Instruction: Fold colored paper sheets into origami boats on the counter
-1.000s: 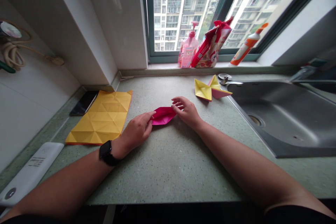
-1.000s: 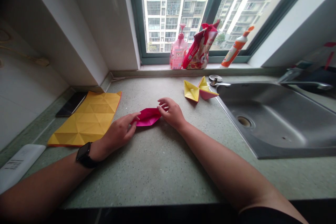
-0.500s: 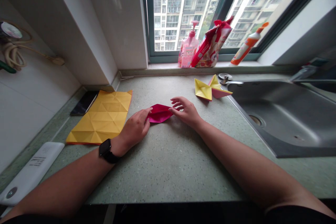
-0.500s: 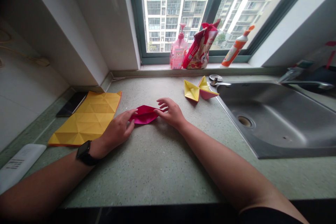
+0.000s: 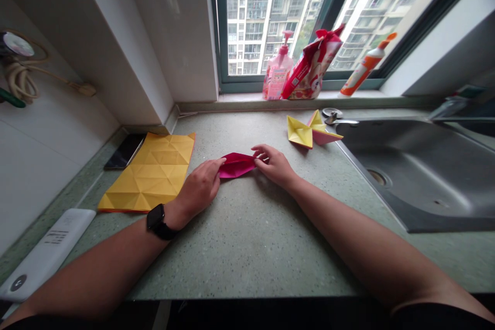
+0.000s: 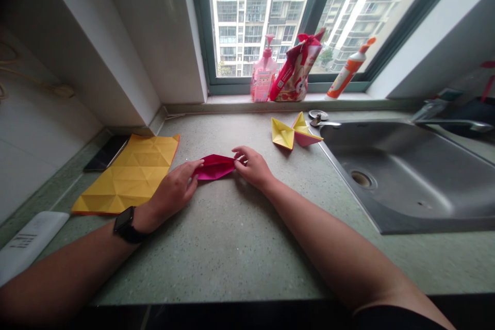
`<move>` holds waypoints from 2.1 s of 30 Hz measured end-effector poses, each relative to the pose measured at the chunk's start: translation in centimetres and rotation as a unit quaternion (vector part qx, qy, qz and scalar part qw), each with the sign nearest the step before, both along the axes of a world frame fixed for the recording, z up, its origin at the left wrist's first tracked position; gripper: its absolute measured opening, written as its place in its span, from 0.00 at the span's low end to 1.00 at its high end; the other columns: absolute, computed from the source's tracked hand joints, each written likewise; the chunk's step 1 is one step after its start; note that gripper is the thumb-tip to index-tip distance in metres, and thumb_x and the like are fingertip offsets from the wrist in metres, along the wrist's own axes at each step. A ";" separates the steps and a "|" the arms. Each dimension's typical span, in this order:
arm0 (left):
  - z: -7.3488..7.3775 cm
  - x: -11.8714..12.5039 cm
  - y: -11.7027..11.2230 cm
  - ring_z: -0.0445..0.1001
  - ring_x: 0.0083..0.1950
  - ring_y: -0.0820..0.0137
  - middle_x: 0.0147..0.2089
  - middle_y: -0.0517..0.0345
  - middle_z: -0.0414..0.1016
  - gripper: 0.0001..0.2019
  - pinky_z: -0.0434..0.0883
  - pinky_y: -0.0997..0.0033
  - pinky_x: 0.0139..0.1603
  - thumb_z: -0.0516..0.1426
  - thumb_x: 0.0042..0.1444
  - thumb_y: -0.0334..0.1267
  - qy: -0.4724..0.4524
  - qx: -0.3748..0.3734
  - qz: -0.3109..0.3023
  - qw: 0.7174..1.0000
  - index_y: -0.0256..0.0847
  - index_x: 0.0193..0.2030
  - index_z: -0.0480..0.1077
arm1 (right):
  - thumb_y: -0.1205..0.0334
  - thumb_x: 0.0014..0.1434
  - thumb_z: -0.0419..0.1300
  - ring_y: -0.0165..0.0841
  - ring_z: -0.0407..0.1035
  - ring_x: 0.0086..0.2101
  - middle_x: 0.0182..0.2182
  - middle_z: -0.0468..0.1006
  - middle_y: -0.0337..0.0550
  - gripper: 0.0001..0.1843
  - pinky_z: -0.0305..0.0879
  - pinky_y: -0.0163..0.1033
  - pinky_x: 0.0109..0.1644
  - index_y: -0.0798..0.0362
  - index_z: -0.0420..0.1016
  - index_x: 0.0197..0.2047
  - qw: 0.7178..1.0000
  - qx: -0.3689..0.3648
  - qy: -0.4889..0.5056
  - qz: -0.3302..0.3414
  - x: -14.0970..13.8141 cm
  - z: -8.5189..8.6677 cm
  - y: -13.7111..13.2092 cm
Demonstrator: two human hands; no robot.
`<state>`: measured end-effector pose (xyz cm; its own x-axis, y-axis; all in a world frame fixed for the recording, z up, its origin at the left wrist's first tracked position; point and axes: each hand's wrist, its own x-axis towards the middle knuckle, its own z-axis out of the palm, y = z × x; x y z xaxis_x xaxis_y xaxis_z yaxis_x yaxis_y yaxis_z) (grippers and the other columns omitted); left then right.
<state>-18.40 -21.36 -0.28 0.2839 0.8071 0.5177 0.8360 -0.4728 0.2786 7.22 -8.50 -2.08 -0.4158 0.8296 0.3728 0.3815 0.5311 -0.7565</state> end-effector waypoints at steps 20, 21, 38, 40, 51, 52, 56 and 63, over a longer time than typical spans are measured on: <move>-0.8 -1.4 1.2 0.80 0.52 0.58 0.56 0.46 0.81 0.30 0.79 0.51 0.61 0.56 0.63 0.30 -0.034 -0.058 0.088 0.994 0.38 0.73 0.67 | 0.67 0.60 0.62 0.37 0.74 0.32 0.32 0.82 0.38 0.15 0.70 0.43 0.43 0.46 0.82 0.50 0.994 0.090 -0.065 -0.024 -0.1 0.7 -0.7; -0.9 -1.5 1.2 0.80 0.52 0.57 0.54 0.47 0.82 0.29 0.78 0.51 0.61 0.55 0.64 0.30 -0.019 -0.065 0.092 0.993 0.38 0.72 0.69 | 0.67 0.60 0.62 0.37 0.74 0.32 0.33 0.82 0.39 0.16 0.70 0.43 0.43 0.46 0.82 0.50 0.994 0.094 -0.058 -0.026 -0.1 0.7 -0.8; -0.9 -1.6 1.3 0.82 0.40 0.63 0.41 0.50 0.85 0.30 0.80 0.62 0.49 0.48 0.71 0.31 -0.076 -0.091 0.084 0.989 0.31 0.78 0.65 | 0.65 0.69 0.55 0.46 0.79 0.46 0.48 0.85 0.49 0.25 0.74 0.52 0.53 0.47 0.71 0.68 0.985 0.157 -0.053 -0.053 -0.2 0.7 -1.2; -0.8 -1.7 1.4 0.82 0.39 0.64 0.40 0.52 0.85 0.30 0.80 0.64 0.48 0.48 0.71 0.32 -0.108 -0.104 0.086 0.985 0.31 0.78 0.65 | 0.60 0.72 0.57 0.49 0.76 0.55 0.55 0.83 0.53 0.23 0.71 0.57 0.62 0.47 0.71 0.69 0.974 0.220 -0.045 -0.042 -0.2 1.3 -1.6; 0.8 -0.3 0.9 0.82 0.45 0.60 0.42 0.51 0.85 0.31 0.77 0.63 0.52 0.46 0.71 0.39 -0.189 -0.220 0.113 0.950 0.32 0.77 0.67 | 0.57 0.70 0.70 0.45 0.69 0.63 0.58 0.81 0.43 0.06 0.67 0.54 0.66 0.41 0.85 0.50 0.904 0.412 -0.118 0.016 -1.0 1.8 -3.8; 0.8 -0.2 0.9 0.82 0.45 0.60 0.42 0.52 0.85 0.31 0.77 0.63 0.52 0.46 0.71 0.40 -0.195 -0.222 0.105 0.950 0.32 0.77 0.68 | 0.57 0.69 0.70 0.45 0.69 0.62 0.58 0.81 0.43 0.06 0.67 0.54 0.66 0.40 0.85 0.49 0.904 0.409 -0.125 0.010 -1.0 1.7 -3.6; 0.5 -0.1 0.9 0.82 0.48 0.58 0.43 0.51 0.86 0.32 0.77 0.60 0.56 0.47 0.71 0.43 -0.201 -0.236 0.088 0.947 0.32 0.77 0.68 | 0.57 0.69 0.70 0.43 0.70 0.59 0.55 0.82 0.42 0.03 0.65 0.52 0.64 0.40 0.86 0.46 0.901 0.409 -0.147 0.002 -1.0 1.3 -3.1; 0.6 0.2 0.8 0.83 0.53 0.55 0.48 0.47 0.87 0.32 0.77 0.57 0.61 0.49 0.71 0.49 -0.225 -0.238 0.069 0.942 0.33 0.74 0.72 | 0.58 0.71 0.69 0.41 0.70 0.53 0.50 0.83 0.42 0.05 0.63 0.49 0.61 0.42 0.86 0.40 0.903 0.400 -0.154 0.019 -1.2 1.4 -3.2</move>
<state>-18.21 -20.56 0.32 -0.0030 0.9913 0.1315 0.6275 -0.1005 0.7721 6.06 -11.73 -0.65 -0.6252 0.3288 0.7079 0.4783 0.8781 0.0145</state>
